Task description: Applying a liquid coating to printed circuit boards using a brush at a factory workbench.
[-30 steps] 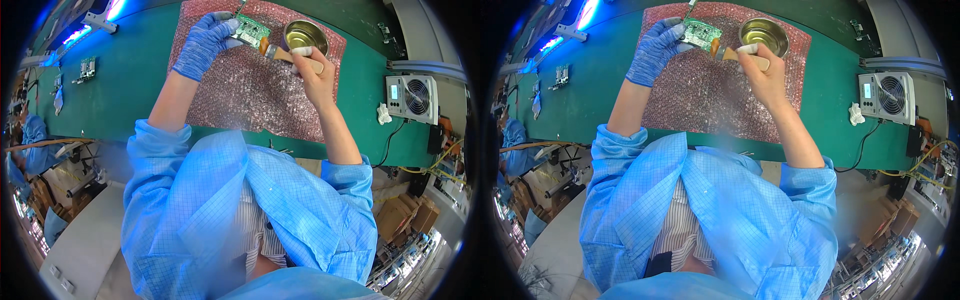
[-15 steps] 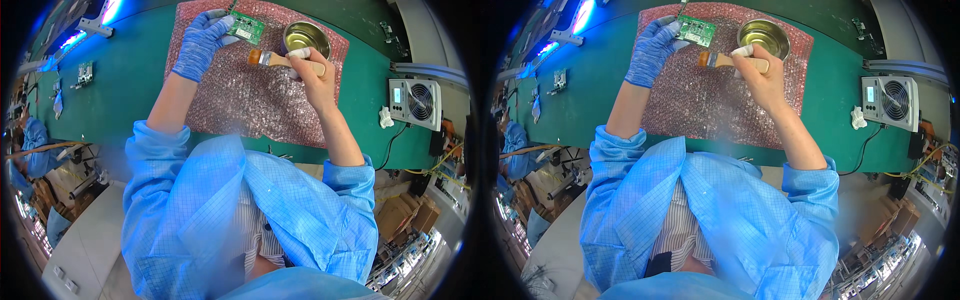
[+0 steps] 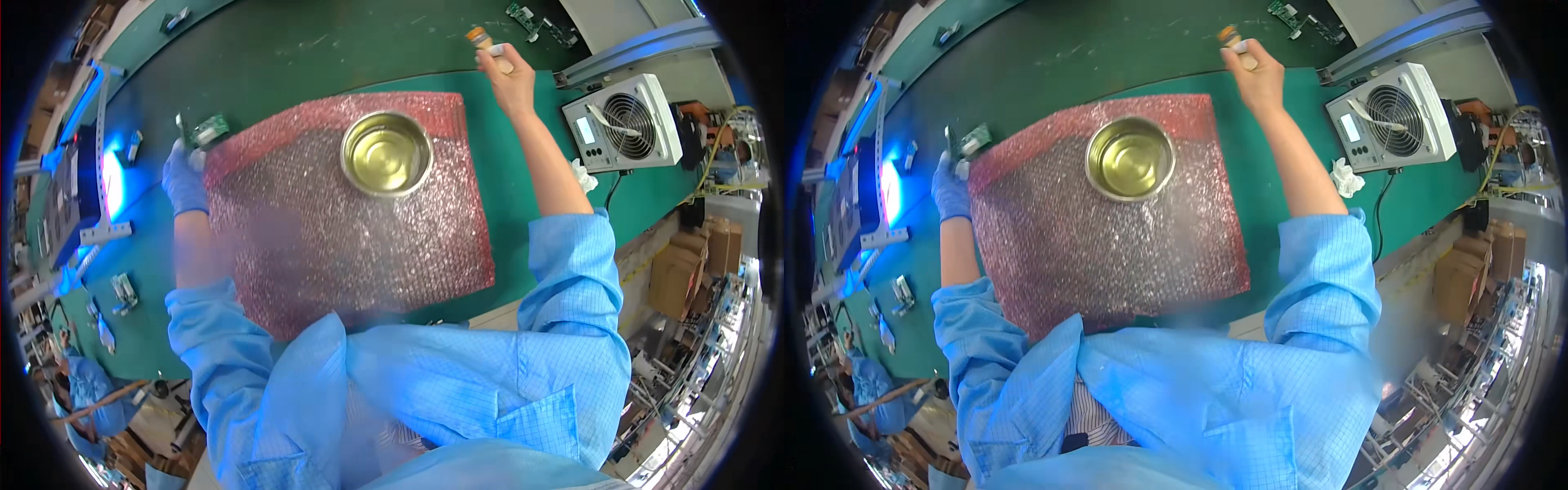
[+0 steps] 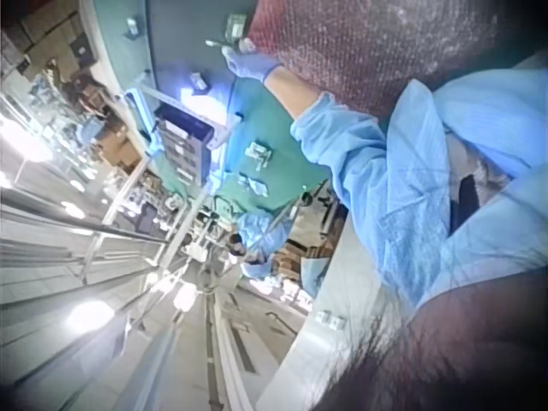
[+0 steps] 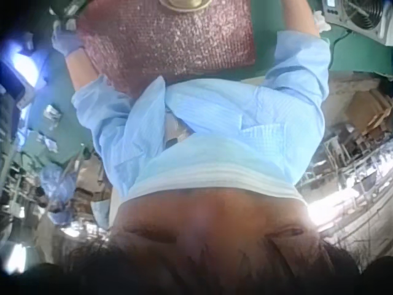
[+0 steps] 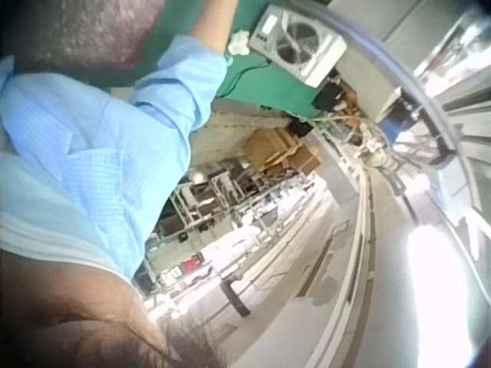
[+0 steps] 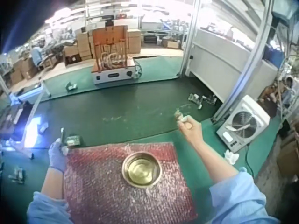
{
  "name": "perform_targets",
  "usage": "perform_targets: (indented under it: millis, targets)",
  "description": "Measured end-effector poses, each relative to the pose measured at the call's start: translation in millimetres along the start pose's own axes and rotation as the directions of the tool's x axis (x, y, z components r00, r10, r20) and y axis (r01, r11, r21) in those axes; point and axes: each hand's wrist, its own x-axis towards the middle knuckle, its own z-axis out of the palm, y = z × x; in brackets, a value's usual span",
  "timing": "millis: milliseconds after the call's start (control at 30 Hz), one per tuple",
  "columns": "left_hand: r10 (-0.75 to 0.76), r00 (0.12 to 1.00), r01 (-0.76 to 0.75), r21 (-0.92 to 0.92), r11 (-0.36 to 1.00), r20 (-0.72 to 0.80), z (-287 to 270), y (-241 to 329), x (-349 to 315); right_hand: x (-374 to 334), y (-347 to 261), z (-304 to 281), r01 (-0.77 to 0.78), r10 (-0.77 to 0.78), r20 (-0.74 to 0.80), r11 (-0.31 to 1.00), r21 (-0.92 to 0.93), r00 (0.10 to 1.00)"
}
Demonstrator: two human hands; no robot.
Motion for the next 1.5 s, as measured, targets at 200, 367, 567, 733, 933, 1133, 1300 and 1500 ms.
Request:
perform_targets:
  millis: [200,367,567,733,933,1133,1300,1500]
  targets:
    - [0.132,0.991,-0.13,-0.073,0.989,0.033,-3.5,-10.9,3.2,73.9,84.4,-37.0,0.014,-0.127,-0.129,0.764,-0.645,0.983]
    - [0.093,0.984,-0.083,-0.068,0.994,0.154,0.6,0.9,12.1,114.3,130.8,-53.1,-0.008,-0.141,-0.098,0.533,-0.846,0.985]
    - [0.055,0.992,-0.068,0.114,0.991,0.111,17.7,8.0,32.4,130.5,150.1,-39.1,-0.029,-0.202,-0.175,0.57,-0.821,0.964]
    - [0.169,0.985,-0.161,0.214,0.964,-0.023,27.8,14.2,-6.6,126.0,129.1,-8.1,-0.054,-0.129,-0.209,0.718,-0.694,0.969]
    - [0.119,0.958,-0.19,0.267,0.945,0.259,53.4,19.9,-49.3,87.7,22.4,86.0,0.261,-0.235,0.113,0.884,-0.389,0.965]
    - [-0.055,0.838,0.016,0.076,0.997,0.543,60.6,34.8,-99.8,-0.8,-116.0,130.5,0.452,-0.508,0.47,0.86,0.236,0.722]
    - [-0.089,0.65,-0.113,0.211,0.971,0.755,25.9,44.0,-139.3,-85.6,-185.8,123.3,0.442,-0.569,0.637,0.818,0.369,0.52]
    - [-0.17,0.553,0.006,0.2,0.98,0.816,-36.5,22.1,-195.7,-137.7,-182.0,89.7,0.318,-0.461,0.624,0.887,0.334,0.631]
